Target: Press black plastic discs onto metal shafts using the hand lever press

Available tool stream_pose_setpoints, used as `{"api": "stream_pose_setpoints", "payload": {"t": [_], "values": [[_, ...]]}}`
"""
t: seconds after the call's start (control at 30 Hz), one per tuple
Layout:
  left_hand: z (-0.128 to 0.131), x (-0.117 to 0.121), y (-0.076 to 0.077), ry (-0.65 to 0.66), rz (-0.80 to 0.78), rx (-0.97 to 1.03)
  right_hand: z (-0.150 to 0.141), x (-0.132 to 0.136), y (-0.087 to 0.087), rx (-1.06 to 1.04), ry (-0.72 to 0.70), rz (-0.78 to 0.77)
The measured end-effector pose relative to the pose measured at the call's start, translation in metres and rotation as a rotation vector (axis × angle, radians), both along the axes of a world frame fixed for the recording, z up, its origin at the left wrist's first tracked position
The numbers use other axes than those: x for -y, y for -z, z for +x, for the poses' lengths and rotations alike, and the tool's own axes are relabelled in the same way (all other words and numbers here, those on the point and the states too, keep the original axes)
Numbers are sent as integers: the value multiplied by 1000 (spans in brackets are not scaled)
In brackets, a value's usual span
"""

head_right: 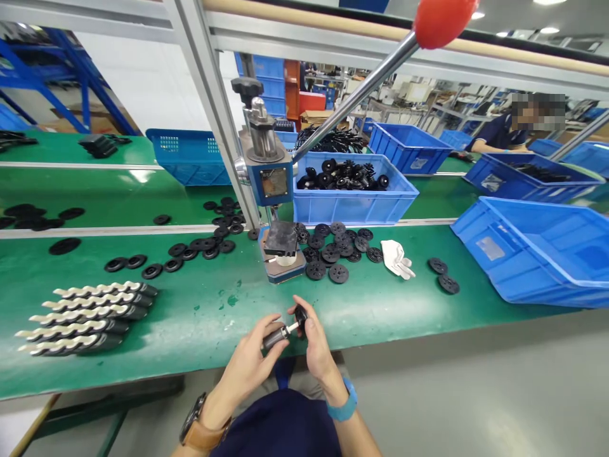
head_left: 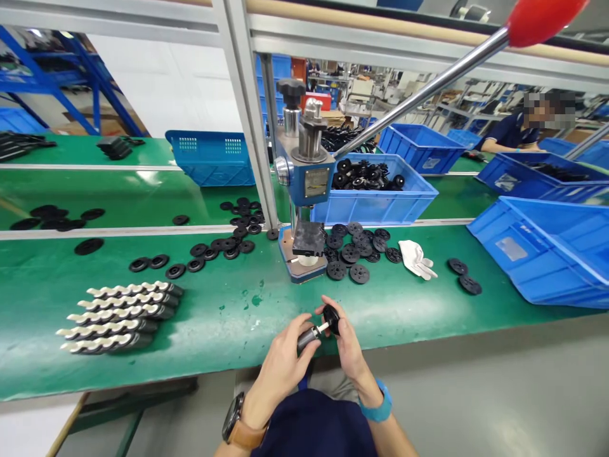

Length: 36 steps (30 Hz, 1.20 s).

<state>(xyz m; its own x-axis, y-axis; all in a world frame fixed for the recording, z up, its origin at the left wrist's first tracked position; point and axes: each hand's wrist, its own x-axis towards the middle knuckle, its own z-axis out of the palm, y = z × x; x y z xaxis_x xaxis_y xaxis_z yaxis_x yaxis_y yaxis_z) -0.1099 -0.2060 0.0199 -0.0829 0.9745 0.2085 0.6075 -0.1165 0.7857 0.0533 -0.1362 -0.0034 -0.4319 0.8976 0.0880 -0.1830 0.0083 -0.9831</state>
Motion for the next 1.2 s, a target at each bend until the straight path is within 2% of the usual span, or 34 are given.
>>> {"api": "stream_pose_setpoints", "payload": {"t": [0.13, 0.37, 0.5, 0.73, 1.0, 1.2], "values": [[1, 2, -2, -8, -7, 21, 6, 1, 0, 98, -29, 76], [2, 7, -3, -13, -40, 81, 11, 2, -15, 188, -61, 212], [3, 6, -7, -8, -59, 121, 14, 1, -17, 226, -63, 286], [6, 6, -10, 7, -74, 122, 17, 5, -12, 158, -82, 151], [8, 8, -10, 23, -50, 73, 25, 6, -12, 184, -110, 234], [11, 9, -11, 59, -35, 113, 24, 11, -10, 216, -142, 362]]}}
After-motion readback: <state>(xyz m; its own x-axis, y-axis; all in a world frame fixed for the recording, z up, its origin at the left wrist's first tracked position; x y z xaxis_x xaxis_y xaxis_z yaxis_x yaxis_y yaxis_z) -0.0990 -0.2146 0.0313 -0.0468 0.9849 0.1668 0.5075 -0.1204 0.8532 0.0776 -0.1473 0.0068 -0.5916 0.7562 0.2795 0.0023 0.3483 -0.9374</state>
